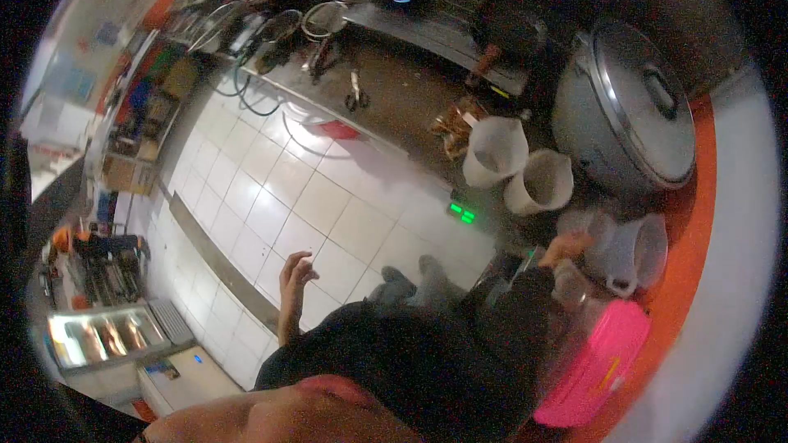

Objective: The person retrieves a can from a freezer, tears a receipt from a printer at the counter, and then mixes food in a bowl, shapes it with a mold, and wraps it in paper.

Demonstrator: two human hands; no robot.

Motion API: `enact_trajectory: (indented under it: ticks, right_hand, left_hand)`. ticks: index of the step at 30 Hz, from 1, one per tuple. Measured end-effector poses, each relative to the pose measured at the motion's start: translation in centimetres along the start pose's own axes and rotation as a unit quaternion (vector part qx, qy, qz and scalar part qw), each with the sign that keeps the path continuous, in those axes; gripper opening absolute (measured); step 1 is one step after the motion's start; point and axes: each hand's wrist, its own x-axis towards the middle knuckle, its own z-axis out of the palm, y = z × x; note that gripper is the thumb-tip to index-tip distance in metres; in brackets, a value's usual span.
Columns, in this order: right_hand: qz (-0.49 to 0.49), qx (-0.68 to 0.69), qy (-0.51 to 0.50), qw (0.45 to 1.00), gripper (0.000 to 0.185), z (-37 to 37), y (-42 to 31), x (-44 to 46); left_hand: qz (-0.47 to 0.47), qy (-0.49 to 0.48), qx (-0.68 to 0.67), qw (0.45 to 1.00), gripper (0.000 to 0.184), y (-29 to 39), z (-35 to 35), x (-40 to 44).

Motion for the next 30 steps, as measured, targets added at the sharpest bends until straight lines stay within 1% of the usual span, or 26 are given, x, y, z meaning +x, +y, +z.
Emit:
enact_trajectory:
  ticks: [1,2,4,5,6,7,8,10,12,13,14,15,16,17,18,20,22,23,24,25,26,28,29,30]
  right_hand:
    - [-0.048,-0.155,0.033,0.986,0.025,-0.5,-2.1,-1.0]
    - [-0.097,-0.305,0.070,0.945,0.022,-1.1,-3.8,-2.1]
    - [-0.139,-0.196,0.097,0.966,0.016,-2.3,-5.1,-3.8]
    - [-0.144,-0.185,0.088,0.968,0.016,-1.6,-8.7,-5.5]
    - [-0.185,-0.209,0.112,0.954,0.014,-1.9,-13.6,-7.9]
    - [-0.224,-0.232,0.137,0.937,0.013,-2.0,-17.7,-9.2]
    - [-0.229,-0.221,0.129,0.939,0.013,-1.5,-20.6,-9.7]
    - [-0.261,-0.156,0.044,0.952,0.014,0.1,-25.9,-11.8]
    - [-0.302,-0.092,-0.065,0.947,0.017,2.1,-31.7,-14.6]
    - [-0.305,-0.080,-0.112,0.942,0.019,3.4,-33.9,-16.5]
    - [-0.308,-0.069,-0.158,0.936,0.020,4.8,-36.5,-18.9]
    - [-0.278,-0.004,-0.247,0.928,0.020,5.5,-39.5,-22.0]
    - [-0.246,0.058,-0.333,0.908,0.021,6.0,-42.7,-25.7]
    - [-0.309,0.064,-0.390,0.865,0.021,6.7,-44.5,-29.1]
    - [-0.371,0.068,-0.445,0.812,0.021,7.1,-46.3,-32.3]
    - [-0.384,0.067,-0.530,0.753,0.021,5.8,-50.9,-41.1]
    - [-0.406,0.080,-0.608,0.678,0.019,4.3,-53.7,-49.6]
    - [-0.417,0.083,-0.626,0.654,0.019,3.8,-54.3,-53.6]
    - [-0.436,0.134,-0.647,0.610,0.018,3.4,-54.5,-57.6]
    - [-0.451,0.186,-0.665,0.565,0.017,3.0,-55.2,-61.5]
    - [-0.454,0.193,-0.680,0.542,0.017,2.5,-56.2,-65.0]
    - [-0.548,0.217,-0.664,0.460,0.016,1.5,-58.2,-71.9]
    - [-0.496,0.274,-0.696,0.442,0.015,1.3,-58.7,-75.6]
    - [-0.496,0.284,-0.699,0.429,0.015,0.4,-59.5,-79.1]
  left_hand:
    - [-0.003,0.054,-0.006,0.999,0.027,-0.2,-0.9,-0.9]
    - [-0.006,0.107,-0.013,0.994,0.026,-0.4,-1.9,-1.7]
    - [-0.013,0.180,-0.038,0.983,0.026,-0.9,-3.8,-3.6]
    - [0.007,0.201,-0.040,0.979,0.026,-1.8,-5.1,-4.5]
    - [0.012,0.213,-0.048,0.976,0.026,-2.4,-6.2,-5.6]
    - [0.001,0.240,-0.058,0.969,0.026,-2.9,-7.3,-6.6]
    - [-0.010,0.266,-0.067,0.961,0.025,-3.3,-8.4,-7.7]
    - [0.001,0.296,-0.090,0.951,0.025,-5.0,-10.5,-9.7]
    - [-0.036,0.321,-0.106,0.940,0.024,-7.2,-13.7,-11.0]
    - [-0.010,0.313,-0.111,0.943,0.025,-8.1,-15.6,-11.9]
    - [-0.014,0.324,-0.097,0.941,0.024,-8.3,-17.3,-12.6]
    - [-0.003,0.334,-0.094,0.938,0.023,-8.4,-19.2,-13.4]
    - [0.007,0.344,-0.094,0.934,0.023,-8.3,-21.1,-14.3]
    - [0.018,0.351,-0.072,0.933,0.021,-9.0,-23.6,-15.3]
    - [0.008,0.361,-0.079,0.929,0.021,-9.4,-25.9,-16.4]
    - [0.036,0.412,-0.052,0.909,0.020,-9.6,-29.8,-18.0]
    - [0.048,0.448,-0.044,0.892,0.019,-9.0,-33.4,-18.9]
    - [0.062,0.457,-0.041,0.886,0.018,-8.1,-35.0,-19.1]
    - [0.075,0.469,-0.037,0.879,0.018,-7.3,-36.8,-19.3]
    - [0.064,0.493,-0.048,0.866,0.018,-6.9,-38.5,-19.3]
    - [0.073,0.490,-0.059,0.867,0.018,-6.4,-40.1,-19.0]
    - [0.088,0.491,-0.056,0.865,0.018,-6.4,-44.0,-18.0]
    - [0.077,0.494,-0.060,0.864,0.017,-6.6,-45.8,-17.5]
    - [0.070,0.494,-0.067,0.864,0.017,-6.9,-47.8,-17.3]
